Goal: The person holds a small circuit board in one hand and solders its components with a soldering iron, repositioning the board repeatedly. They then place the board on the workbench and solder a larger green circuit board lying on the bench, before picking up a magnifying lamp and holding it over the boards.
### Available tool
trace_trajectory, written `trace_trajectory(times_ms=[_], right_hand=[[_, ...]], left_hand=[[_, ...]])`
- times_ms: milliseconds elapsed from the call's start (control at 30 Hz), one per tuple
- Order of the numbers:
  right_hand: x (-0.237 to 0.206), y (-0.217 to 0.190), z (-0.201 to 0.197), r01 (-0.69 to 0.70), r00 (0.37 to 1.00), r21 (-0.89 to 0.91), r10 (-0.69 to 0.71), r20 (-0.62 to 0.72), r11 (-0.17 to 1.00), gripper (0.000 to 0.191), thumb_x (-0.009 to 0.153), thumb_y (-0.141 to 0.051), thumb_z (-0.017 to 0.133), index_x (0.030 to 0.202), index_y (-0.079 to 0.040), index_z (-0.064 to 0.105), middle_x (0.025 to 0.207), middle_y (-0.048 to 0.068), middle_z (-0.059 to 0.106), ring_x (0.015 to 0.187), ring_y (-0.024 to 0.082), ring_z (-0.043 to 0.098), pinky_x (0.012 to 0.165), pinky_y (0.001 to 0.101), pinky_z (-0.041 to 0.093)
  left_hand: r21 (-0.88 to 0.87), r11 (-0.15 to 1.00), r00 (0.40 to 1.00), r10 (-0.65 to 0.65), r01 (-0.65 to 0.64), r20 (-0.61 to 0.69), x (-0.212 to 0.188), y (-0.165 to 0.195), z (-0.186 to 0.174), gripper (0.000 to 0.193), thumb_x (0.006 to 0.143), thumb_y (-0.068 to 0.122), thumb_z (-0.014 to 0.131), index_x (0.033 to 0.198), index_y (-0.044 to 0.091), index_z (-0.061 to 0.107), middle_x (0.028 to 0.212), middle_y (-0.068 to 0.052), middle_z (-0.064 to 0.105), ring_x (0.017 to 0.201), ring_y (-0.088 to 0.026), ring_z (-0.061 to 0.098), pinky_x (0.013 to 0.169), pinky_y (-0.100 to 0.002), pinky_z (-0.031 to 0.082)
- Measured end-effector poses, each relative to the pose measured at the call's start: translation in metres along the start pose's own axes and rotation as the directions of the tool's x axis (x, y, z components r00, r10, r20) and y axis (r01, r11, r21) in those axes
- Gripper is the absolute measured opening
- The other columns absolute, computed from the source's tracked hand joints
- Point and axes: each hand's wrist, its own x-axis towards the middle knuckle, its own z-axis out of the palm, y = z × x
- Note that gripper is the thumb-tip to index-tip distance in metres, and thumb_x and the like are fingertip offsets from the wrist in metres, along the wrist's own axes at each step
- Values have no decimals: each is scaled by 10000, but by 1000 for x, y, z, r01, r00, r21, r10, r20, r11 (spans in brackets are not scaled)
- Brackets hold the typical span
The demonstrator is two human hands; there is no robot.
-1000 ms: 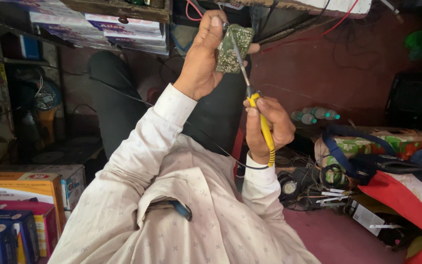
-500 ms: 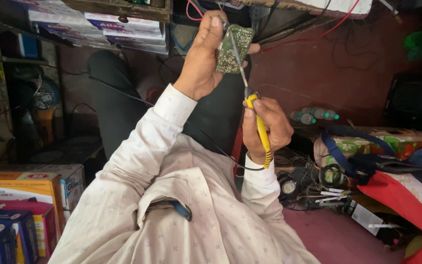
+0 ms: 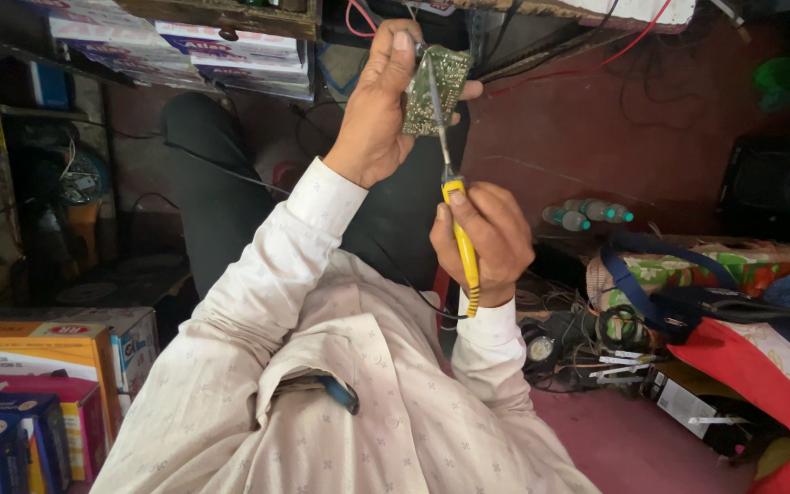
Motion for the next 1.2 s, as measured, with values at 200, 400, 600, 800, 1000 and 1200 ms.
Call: trace_trajectory(times_ms=[200, 400, 600, 800, 1000, 1200], right_hand=[[-18, 25, -2, -233, 957, 39, 236, -171, 972, 205, 964, 20, 731, 1155, -4, 659, 1039, 170, 713, 894, 313, 752, 804, 396, 637], [-30, 141, 6, -18, 483, 999, 875, -34, 49, 250, 1033, -207, 642, 1202, -25, 617, 1011, 109, 703, 847, 210, 680, 746, 329, 583], [-29, 214, 14, 25, 486, 966, 847, 213, -257, 281, 1073, -258, 651, 1168, 1, 604, 946, 97, 661, 774, 147, 604, 645, 226, 531], [-26, 142, -2, -118, 523, 988, 852, -20, 95, 284, 1019, -240, 645, 1232, -57, 608, 954, 98, 656, 822, 198, 641, 759, 314, 564], [-15, 62, 25, -356, 890, 358, 430, -151, 863, 364, 1187, -317, 570, 1150, 37, 648, 1181, 115, 548, 885, 228, 682, 809, 340, 599], [-7, 31, 47, -289, 920, 312, 353, -173, 905, 436, 1202, -343, 548, 1156, 82, 630, 1205, 129, 538, 915, 235, 674, 752, 337, 618]], left_hand=[[-56, 998, 1000, -23, 24, 7, 2, -1, -3, 298, 1131, 448, 419, 1283, 191, 423, 1226, -143, 670, 1126, -377, 742, 788, -429, 657], [-161, 984, 996, -59, 70, 71, 1, 1, -7, 357, 1124, 456, 418, 1366, 195, 394, 1328, -182, 644, 1220, -442, 703, 861, -489, 651], [-176, 981, 995, -61, 75, 84, 0, 2, -10, 384, 1110, 463, 436, 1390, 205, 385, 1344, -159, 628, 1233, -458, 691, 901, -523, 652], [-9, 999, 995, 44, -43, 90, 5, -17, -21, 314, 1141, 425, 473, 1332, 177, 433, 1281, -127, 580, 1217, -347, 688, 948, -426, 604], [673, 651, 911, 404, -350, 83, 7, -44, -43, 266, 1141, 297, 486, 1259, 62, 518, 1191, -36, 519, 1163, -131, 509, 1059, -286, 428], [783, 574, 938, 345, -239, 34, -28, -11, -79, 181, 1110, 215, 515, 1202, 62, 549, 1121, -72, 602, 1101, -201, 582, 1014, -341, 483]])
